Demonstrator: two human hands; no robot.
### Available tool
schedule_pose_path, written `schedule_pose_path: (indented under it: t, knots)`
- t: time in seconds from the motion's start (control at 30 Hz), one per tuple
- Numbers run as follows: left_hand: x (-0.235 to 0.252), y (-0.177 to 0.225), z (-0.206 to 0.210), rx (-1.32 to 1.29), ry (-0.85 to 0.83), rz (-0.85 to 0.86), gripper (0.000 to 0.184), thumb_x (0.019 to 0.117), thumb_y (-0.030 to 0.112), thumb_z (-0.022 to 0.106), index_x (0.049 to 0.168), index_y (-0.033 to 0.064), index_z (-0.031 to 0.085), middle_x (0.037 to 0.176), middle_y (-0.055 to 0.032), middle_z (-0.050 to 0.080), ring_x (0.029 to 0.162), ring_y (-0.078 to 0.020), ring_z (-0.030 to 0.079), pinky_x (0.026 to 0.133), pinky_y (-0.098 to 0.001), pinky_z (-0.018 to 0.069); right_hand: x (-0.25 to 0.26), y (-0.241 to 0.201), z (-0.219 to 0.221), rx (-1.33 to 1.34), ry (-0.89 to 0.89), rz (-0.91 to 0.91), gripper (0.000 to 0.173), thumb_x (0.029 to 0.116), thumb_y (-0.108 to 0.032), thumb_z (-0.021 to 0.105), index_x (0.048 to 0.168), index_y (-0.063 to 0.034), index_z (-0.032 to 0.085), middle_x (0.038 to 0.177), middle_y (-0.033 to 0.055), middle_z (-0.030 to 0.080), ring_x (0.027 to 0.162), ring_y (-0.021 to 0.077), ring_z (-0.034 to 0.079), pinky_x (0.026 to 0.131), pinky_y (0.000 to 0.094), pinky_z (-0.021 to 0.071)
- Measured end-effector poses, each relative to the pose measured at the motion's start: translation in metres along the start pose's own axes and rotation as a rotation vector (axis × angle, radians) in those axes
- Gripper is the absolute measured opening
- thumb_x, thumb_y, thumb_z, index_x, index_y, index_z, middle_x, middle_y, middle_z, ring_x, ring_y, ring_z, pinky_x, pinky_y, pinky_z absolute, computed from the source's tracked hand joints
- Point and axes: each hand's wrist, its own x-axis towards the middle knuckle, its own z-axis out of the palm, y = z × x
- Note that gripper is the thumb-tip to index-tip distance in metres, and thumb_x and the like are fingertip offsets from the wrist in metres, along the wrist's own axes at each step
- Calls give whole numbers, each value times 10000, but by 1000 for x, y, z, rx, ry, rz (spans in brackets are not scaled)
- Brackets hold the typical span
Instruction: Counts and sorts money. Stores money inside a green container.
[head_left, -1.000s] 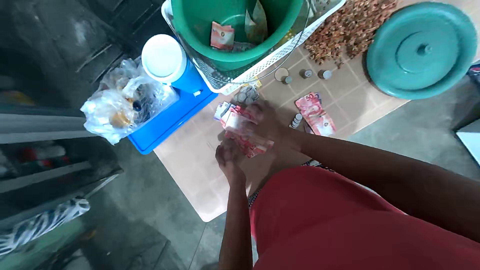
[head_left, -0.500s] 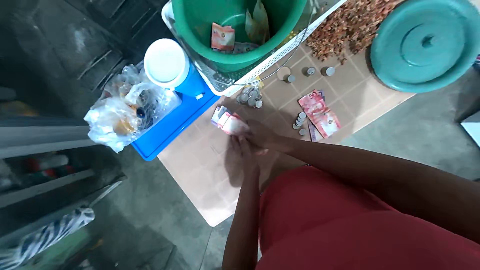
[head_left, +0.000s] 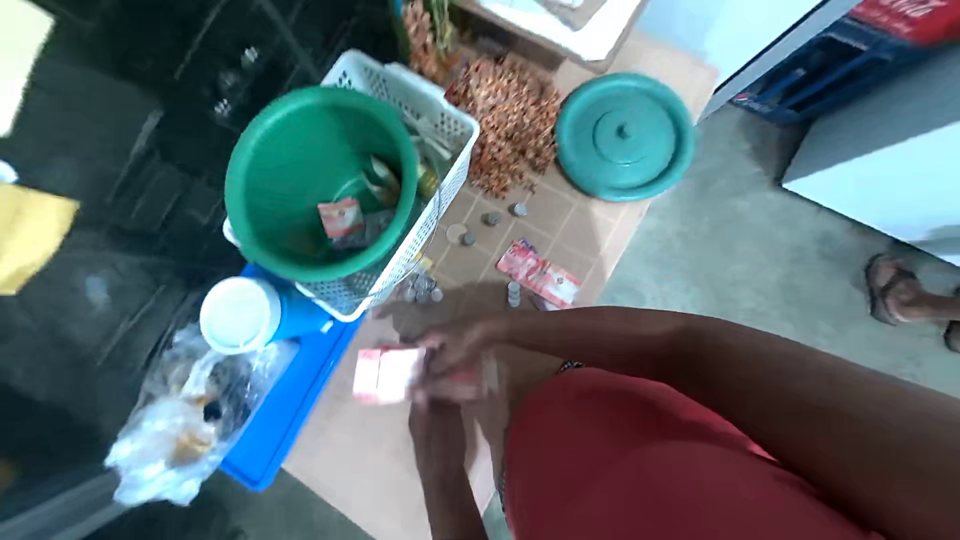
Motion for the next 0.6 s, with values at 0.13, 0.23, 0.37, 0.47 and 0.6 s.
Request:
schedule_pose_path:
  t: [0.13,0.23,0.37,0.47,0.6]
  knots:
    - [16,55,21,-298,-56,264,428,916,312,755,1284,136,626,1271,-34,695,1213,-174,646,1011,-366,550,-16,-42,1,97,-45,-122,339,962,24,631,1281,117,566,1148,248,654,1017,248,652,914,411,530]
    - [13,86,48,-346,98,516,344,939,248,726,1242,120,626,1252,-74,699,1217,-244,650,1006,-431,558,-34,-53,-6,295,90,-230,317,952,-41,630,1249,60,587,1072,131,666,923,109,643,840,297,554]
    - [5,75,82,-210,165,625,374,936,308,718,1226,89,630,1185,-78,728,1138,-208,688,949,-378,587,-54,-56,8,508,334,-268,334,949,-44,591,1268,50,553,1092,76,669,961,71,650,873,272,558]
    - [5,67,98,-263,259,544,239,1046,142,451,1123,20,642,1093,-119,753,1051,-229,727,923,-382,600,-63,-51,6,356,352,-278,289,968,-51,607,1220,86,576,1042,84,667,931,48,643,859,231,550]
    - [-1,60,93,-332,316,422,287,1070,131,363,1057,16,626,960,-108,761,885,-205,753,813,-364,630,-69,-36,-14,164,146,-192,295,960,-67,638,1211,80,590,1011,92,671,887,44,636,812,210,538]
